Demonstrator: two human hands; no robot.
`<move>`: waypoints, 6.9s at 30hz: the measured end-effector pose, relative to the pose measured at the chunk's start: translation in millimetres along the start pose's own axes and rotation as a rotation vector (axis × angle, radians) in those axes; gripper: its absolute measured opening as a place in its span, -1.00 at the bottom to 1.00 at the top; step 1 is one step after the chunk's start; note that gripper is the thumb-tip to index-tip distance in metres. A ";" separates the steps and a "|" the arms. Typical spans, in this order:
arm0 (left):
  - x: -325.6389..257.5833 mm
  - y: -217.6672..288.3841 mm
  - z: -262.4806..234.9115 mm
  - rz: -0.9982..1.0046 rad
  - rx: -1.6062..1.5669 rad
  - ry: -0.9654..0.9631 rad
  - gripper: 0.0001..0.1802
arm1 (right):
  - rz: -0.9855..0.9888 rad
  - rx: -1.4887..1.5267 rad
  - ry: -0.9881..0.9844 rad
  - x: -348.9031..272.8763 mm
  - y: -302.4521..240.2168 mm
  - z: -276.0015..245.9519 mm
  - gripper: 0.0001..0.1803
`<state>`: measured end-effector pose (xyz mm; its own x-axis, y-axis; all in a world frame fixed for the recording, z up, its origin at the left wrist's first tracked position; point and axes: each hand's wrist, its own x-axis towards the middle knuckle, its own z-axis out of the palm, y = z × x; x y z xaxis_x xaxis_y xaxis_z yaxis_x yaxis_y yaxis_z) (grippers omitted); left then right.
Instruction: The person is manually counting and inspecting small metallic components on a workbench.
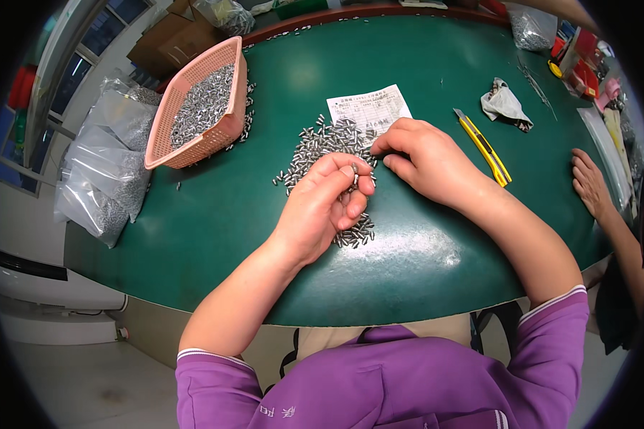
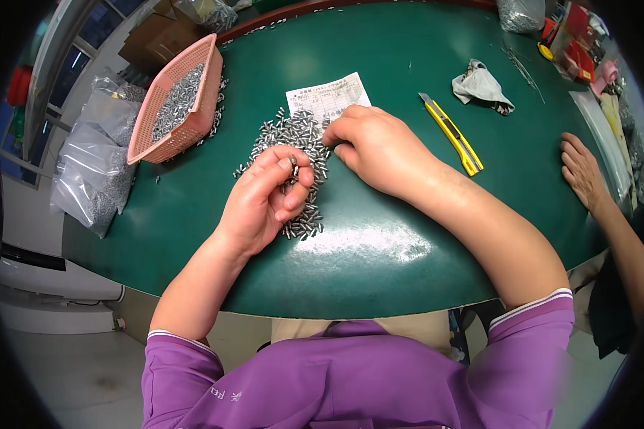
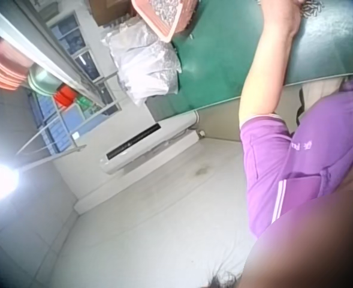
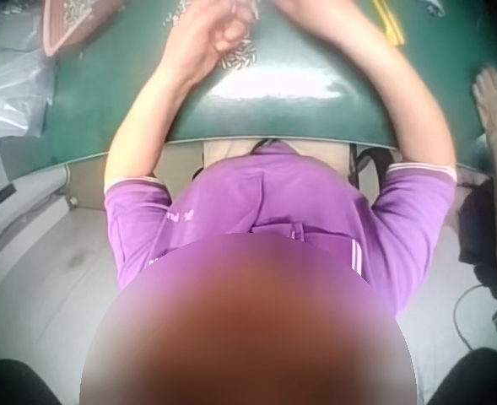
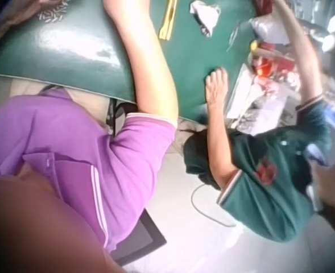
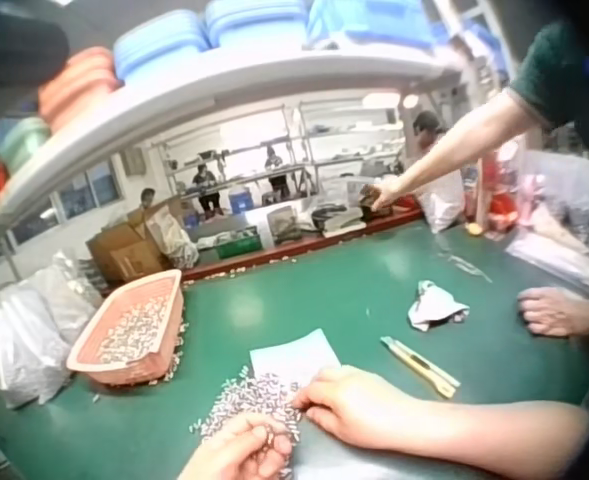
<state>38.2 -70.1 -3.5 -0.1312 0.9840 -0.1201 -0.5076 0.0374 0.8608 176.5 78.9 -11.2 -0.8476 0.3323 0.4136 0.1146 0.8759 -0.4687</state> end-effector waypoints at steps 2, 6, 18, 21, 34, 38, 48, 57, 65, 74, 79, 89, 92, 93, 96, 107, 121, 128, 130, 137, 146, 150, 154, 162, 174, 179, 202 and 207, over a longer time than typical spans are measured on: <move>-1.2 1.5 0.1 0.000 0.001 0.021 -0.82 | 0.027 0.013 -0.003 1.6 -0.5 -0.3 -0.81; -1.7 2.2 0.7 0.009 -0.016 0.045 -0.80 | -0.006 -0.001 0.036 0.4 1.3 0.0 -0.84; -1.7 0.9 -0.5 -0.005 -0.041 0.037 -0.85 | 0.091 -0.001 -0.089 0.9 -4.1 -5.9 -0.89; 0.8 -0.1 -1.2 -0.016 -0.043 0.031 -0.87 | 0.112 0.005 -0.114 0.8 -3.0 -6.6 -0.89; -1.0 0.6 0.5 -0.031 -0.004 0.045 -0.88 | -0.052 -0.016 0.013 0.5 1.0 0.2 -0.83; -0.8 0.0 0.6 -0.029 -0.003 0.043 -0.88 | -0.069 -0.041 -0.038 0.3 -1.4 -2.9 -0.85; -0.7 0.1 0.9 -0.029 -0.007 0.022 -0.89 | -0.096 -0.038 -0.096 -0.1 -4.8 -8.9 -0.84; -1.9 -0.9 -0.2 -0.035 0.018 0.064 -0.85 | 0.236 0.660 -0.105 6.3 -18.1 -5.5 -0.92; -1.8 0.1 3.1 -0.034 0.041 0.077 -0.81 | 0.226 0.825 -0.176 4.9 -23.2 -5.5 -0.92; -0.7 -0.3 -0.8 -0.004 0.018 0.016 -0.84 | 0.230 0.363 -0.150 4.5 -12.9 -16.3 -0.85; -1.1 1.8 0.7 -0.030 -0.013 0.018 -0.80 | 0.095 0.041 -0.178 -2.3 -13.9 -10.7 -0.84; -0.8 0.9 0.0 -0.019 -0.004 0.064 -0.82 | 0.046 0.332 0.012 6.7 -17.9 -8.9 -0.92; -1.3 -0.8 0.8 -0.041 0.026 0.074 -0.81 | -0.061 0.350 0.004 7.0 -23.1 -10.9 -0.91; -1.7 -0.4 0.3 -0.056 0.031 0.058 -0.80 | -0.137 0.349 0.011 7.1 -23.9 -10.4 -0.90; -2.3 1.3 3.0 -0.069 0.031 0.045 -0.81 | -0.177 0.345 0.023 7.2 -23.9 -10.0 -0.90; -2.1 2.4 -0.2 -0.048 -0.009 0.031 -0.79 | 0.031 0.098 -0.030 2.0 -11.2 -7.5 -0.88; -0.7 -0.3 -2.7 -0.018 -0.028 0.023 -0.87 | -0.152 -0.096 -0.143 -1.8 -11.5 -6.9 -0.89; -2.1 1.1 4.5 -0.059 0.058 0.073 -0.85 | -0.195 0.063 0.027 7.1 -22.3 -15.0 -0.85; -2.9 1.3 5.3 -0.091 0.095 0.057 -0.83 | -0.294 0.112 0.039 7.3 -24.3 -13.6 -0.85; -1.8 1.3 1.9 -0.081 -0.020 0.023 -0.83 | -0.229 0.122 0.074 7.3 -21.7 -14.2 -0.87; -2.6 3.7 1.0 -0.040 -0.045 0.062 -0.79 | -0.072 -0.008 -0.137 -1.2 -13.3 -11.0 -0.86; -2.2 3.9 1.8 -0.053 -0.026 0.082 -0.80 | -0.080 -0.026 -0.138 -2.8 -14.4 -8.5 -0.85; -2.0 1.7 -0.4 -0.037 -0.006 0.054 -0.85 | -0.068 -0.043 -0.091 -1.4 -12.6 -4.8 -0.88; -3.7 1.7 5.0 -0.054 0.067 0.095 -0.80 | -0.047 0.376 -0.007 6.2 -23.8 -11.0 -0.90; -3.1 2.9 1.4 -0.054 -0.003 0.050 -0.81 | 0.021 0.149 0.014 2.4 -9.6 -2.6 -0.87; -2.6 1.9 0.0 -0.036 -0.061 0.083 -0.80 | -0.073 -0.002 -0.046 -1.1 -9.3 -2.7 -0.83; -2.3 1.2 3.8 -0.107 -0.019 0.051 -0.86 | -0.195 0.062 0.130 3.9 -22.8 -8.0 -0.86; -2.9 2.8 1.8 -0.116 -0.051 0.012 -0.86 | -0.255 0.137 0.099 5.8 -23.8 -10.1 -0.85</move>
<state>38.7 -72.6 0.2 -0.0792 0.9716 -0.2232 -0.5623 0.1413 0.8148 174.0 63.5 10.3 -0.7849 0.1457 0.6022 -0.1725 0.8821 -0.4383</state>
